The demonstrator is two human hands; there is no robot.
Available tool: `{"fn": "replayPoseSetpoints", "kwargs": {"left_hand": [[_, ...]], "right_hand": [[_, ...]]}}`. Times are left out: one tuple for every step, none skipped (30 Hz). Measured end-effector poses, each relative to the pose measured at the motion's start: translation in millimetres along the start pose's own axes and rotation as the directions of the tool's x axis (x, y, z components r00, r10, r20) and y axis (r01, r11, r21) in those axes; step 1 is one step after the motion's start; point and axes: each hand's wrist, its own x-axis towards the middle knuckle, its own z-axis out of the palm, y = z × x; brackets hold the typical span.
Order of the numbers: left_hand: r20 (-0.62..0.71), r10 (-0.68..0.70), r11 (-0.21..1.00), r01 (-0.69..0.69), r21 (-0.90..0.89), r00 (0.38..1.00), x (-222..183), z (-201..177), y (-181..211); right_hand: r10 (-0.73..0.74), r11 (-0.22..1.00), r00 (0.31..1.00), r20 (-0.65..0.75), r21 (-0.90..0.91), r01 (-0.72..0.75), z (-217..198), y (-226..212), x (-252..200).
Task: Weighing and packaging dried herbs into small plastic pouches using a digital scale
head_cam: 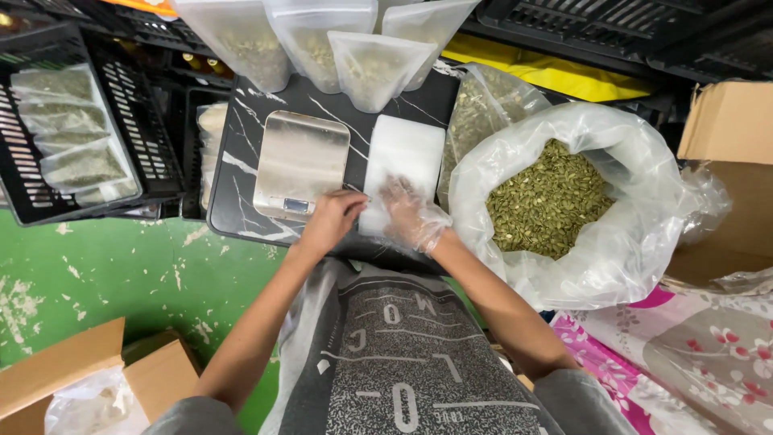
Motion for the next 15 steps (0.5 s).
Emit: {"fn": "replayPoseSetpoints", "kwargs": {"left_hand": [[0.146,0.018,0.998,-0.027,0.064,0.989,-2,-2,-2],[0.29,0.025,0.99,-0.063,0.123,0.957,-4,-4,-3],[0.289,0.024,0.99,-0.062,0.123,0.957,-4,-4,-1],[0.357,0.055,0.974,-0.128,0.186,0.933,-4,-4,2],[0.424,0.079,0.95,-0.197,0.243,0.902,-4,-4,4],[0.422,0.079,0.95,-0.197,0.244,0.903,-3,-6,10],[0.44,0.119,0.92,-0.265,0.289,0.89,-4,-8,16],[0.459,0.157,0.883,-0.332,0.331,0.874,-5,-10,21],[0.461,0.159,0.883,-0.334,0.33,0.873,-4,-10,21],[0.469,0.185,0.878,-0.36,0.316,0.863,-4,-11,21],[0.477,0.212,0.871,-0.387,0.304,0.853,-2,-13,21],[0.479,0.215,0.869,-0.391,0.305,0.851,2,-12,14],[0.499,0.208,0.891,-0.373,0.258,0.842,4,-12,8],[0.519,0.201,0.912,-0.353,0.211,0.831,7,-11,2],[0.521,0.204,0.911,-0.356,0.209,0.829,10,-15,4]], "right_hand": [[0.048,0.998,0.997,0.055,0.032,-0.05,-7,-3,-3],[0.093,0.993,0.989,0.112,0.061,-0.101,-13,-6,-6],[0.093,0.993,0.989,0.112,0.061,-0.1,-3,-3,-1],[0.058,0.998,0.995,0.086,0.029,-0.061,7,1,3],[0.021,1.0,0.998,0.061,-0.004,-0.021,17,5,9],[0.02,1.0,0.998,0.06,-0.005,-0.02,8,-1,2],[0.026,0.999,0.999,0.042,-0.044,-0.025,-1,-8,-4],[0.032,0.996,0.999,0.024,-0.083,-0.03,-9,-15,-11],[0.035,0.996,0.999,0.023,-0.083,-0.033,-10,-12,-11],[0.015,0.999,0.999,0.032,-0.032,-0.014,-11,-9,-11],[-0.006,1.0,0.999,0.036,0.019,0.006,-13,-6,-10],[-0.004,1.0,0.999,0.032,0.02,0.004,-19,-3,-10],[-0.039,0.997,0.998,0.045,0.075,0.035,-25,0,-12],[-0.074,0.989,0.996,0.055,0.13,0.066,-30,3,-13],[-0.07,0.989,0.996,0.054,0.131,0.062,-25,9,-12]]}}
